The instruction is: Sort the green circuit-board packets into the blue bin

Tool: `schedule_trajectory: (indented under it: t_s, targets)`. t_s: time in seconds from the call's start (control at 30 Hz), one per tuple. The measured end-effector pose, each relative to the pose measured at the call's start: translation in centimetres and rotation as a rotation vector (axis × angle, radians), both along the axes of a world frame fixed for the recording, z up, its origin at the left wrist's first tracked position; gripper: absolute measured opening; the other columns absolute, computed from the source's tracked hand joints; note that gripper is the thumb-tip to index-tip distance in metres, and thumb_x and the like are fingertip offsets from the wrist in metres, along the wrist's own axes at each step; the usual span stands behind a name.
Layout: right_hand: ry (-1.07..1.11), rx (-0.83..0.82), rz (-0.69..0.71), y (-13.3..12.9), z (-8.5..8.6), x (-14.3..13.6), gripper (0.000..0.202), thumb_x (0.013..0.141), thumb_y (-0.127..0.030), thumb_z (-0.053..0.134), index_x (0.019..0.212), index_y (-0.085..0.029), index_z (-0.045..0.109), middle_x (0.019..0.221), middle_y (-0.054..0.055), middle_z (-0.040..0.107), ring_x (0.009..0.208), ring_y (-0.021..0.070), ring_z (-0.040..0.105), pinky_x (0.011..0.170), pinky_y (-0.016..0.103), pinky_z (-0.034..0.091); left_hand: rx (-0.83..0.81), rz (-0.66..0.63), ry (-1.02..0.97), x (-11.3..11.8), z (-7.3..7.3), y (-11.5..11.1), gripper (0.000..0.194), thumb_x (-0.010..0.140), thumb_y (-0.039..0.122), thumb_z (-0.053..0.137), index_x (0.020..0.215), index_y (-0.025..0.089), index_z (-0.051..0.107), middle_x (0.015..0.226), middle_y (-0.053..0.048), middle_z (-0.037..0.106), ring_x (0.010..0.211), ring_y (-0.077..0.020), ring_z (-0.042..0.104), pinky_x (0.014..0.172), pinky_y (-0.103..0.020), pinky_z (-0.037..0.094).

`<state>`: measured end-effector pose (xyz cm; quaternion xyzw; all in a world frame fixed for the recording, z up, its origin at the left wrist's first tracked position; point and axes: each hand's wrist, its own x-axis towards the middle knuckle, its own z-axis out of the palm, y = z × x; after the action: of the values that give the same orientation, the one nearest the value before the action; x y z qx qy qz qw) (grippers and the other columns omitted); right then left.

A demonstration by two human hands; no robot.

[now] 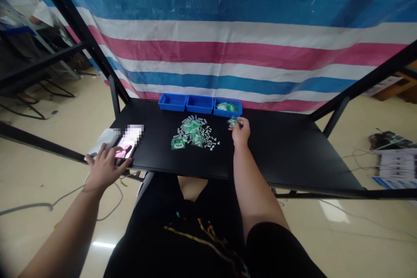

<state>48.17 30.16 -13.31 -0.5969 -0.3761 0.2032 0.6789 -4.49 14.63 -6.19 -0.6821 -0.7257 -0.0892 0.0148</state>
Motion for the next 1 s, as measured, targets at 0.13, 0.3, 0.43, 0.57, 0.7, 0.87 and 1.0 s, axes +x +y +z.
schedule_trajectory:
  t_s: [0.13, 0.3, 0.43, 0.57, 0.7, 0.87, 1.0]
  targets:
    - [0.003, -0.009, -0.003, 0.2, -0.3, 0.0, 0.035, 0.077, -0.034, 0.067, 0.109, -0.021, 0.061, 0.086, -0.003, 0.065, 0.061, 0.0127, 0.070, 0.055, 0.025, 0.059, 0.003, -0.042, 0.012, -0.5, -0.2, -0.1, 0.051, 0.097, 0.059, 0.047, 0.130, 0.023, 0.060, 0.151, -0.021, 0.055, 0.158, -0.0417, 0.020, 0.117, -0.080, 0.008]
    - [-0.003, -0.032, -0.011, 0.2, -0.2, 0.0, 0.035, 0.075, -0.032, 0.065, 0.109, -0.021, 0.061, 0.085, -0.003, 0.066, 0.060, 0.0128, 0.069, 0.053, 0.024, 0.058, 0.000, -0.064, 0.014, -0.8, -0.5, -0.2, 0.048, 0.098, 0.058, 0.047, 0.128, 0.025, 0.063, 0.152, -0.018, 0.055, 0.159, -0.0427, 0.018, 0.116, -0.082, 0.006]
    - [-0.012, -0.038, -0.005, 0.1, -0.1, 0.0, 0.035, 0.075, -0.032, 0.064, 0.108, -0.021, 0.061, 0.086, -0.003, 0.066, 0.060, 0.0127, 0.069, 0.055, 0.024, 0.058, -0.004, -0.047, -0.001, -0.7, -0.1, -0.1, 0.050, 0.097, 0.058, 0.048, 0.130, 0.023, 0.059, 0.150, -0.020, 0.057, 0.159, -0.0416, 0.020, 0.118, -0.080, 0.008]
    - [-0.013, -0.041, 0.005, 0.1, -0.1, -0.1, 0.035, 0.074, -0.032, 0.063, 0.107, -0.022, 0.060, 0.084, -0.003, 0.066, 0.061, 0.0128, 0.068, 0.054, 0.024, 0.057, -0.021, -0.045, -0.002, -0.7, 0.4, -0.1, 0.051, 0.096, 0.059, 0.049, 0.131, 0.022, 0.057, 0.147, -0.022, 0.059, 0.158, -0.0418, 0.022, 0.118, -0.079, 0.011]
    - [-0.001, -0.039, 0.006, 0.1, -0.1, -0.2, 0.035, 0.073, -0.032, 0.064, 0.106, -0.022, 0.059, 0.082, -0.004, 0.065, 0.060, 0.0129, 0.068, 0.053, 0.024, 0.056, -0.033, -0.061, -0.006, -0.9, 0.5, -0.3, 0.051, 0.097, 0.057, 0.046, 0.133, 0.022, 0.056, 0.147, -0.022, 0.059, 0.159, -0.0417, 0.021, 0.118, -0.079, 0.010]
    - [0.003, -0.031, 0.004, 0.1, 0.0, -0.2, 0.034, 0.073, -0.031, 0.063, 0.106, -0.022, 0.060, 0.081, -0.004, 0.065, 0.060, 0.0129, 0.067, 0.053, 0.023, 0.055, -0.041, -0.100, 0.003, -1.3, 0.0, -0.6, 0.051, 0.099, 0.057, 0.044, 0.136, 0.025, 0.057, 0.156, -0.018, 0.052, 0.160, -0.0424, 0.016, 0.117, -0.083, 0.007]
    - [-0.001, -0.036, 0.010, 0.1, -0.1, -0.2, 0.034, 0.073, -0.031, 0.064, 0.106, -0.022, 0.059, 0.082, -0.003, 0.065, 0.060, 0.0136, 0.068, 0.053, 0.024, 0.055, -0.037, -0.108, 0.012, -1.3, 0.0, -0.7, 0.050, 0.099, 0.057, 0.043, 0.134, 0.024, 0.058, 0.155, -0.019, 0.052, 0.160, -0.0418, 0.016, 0.117, -0.082, 0.005]
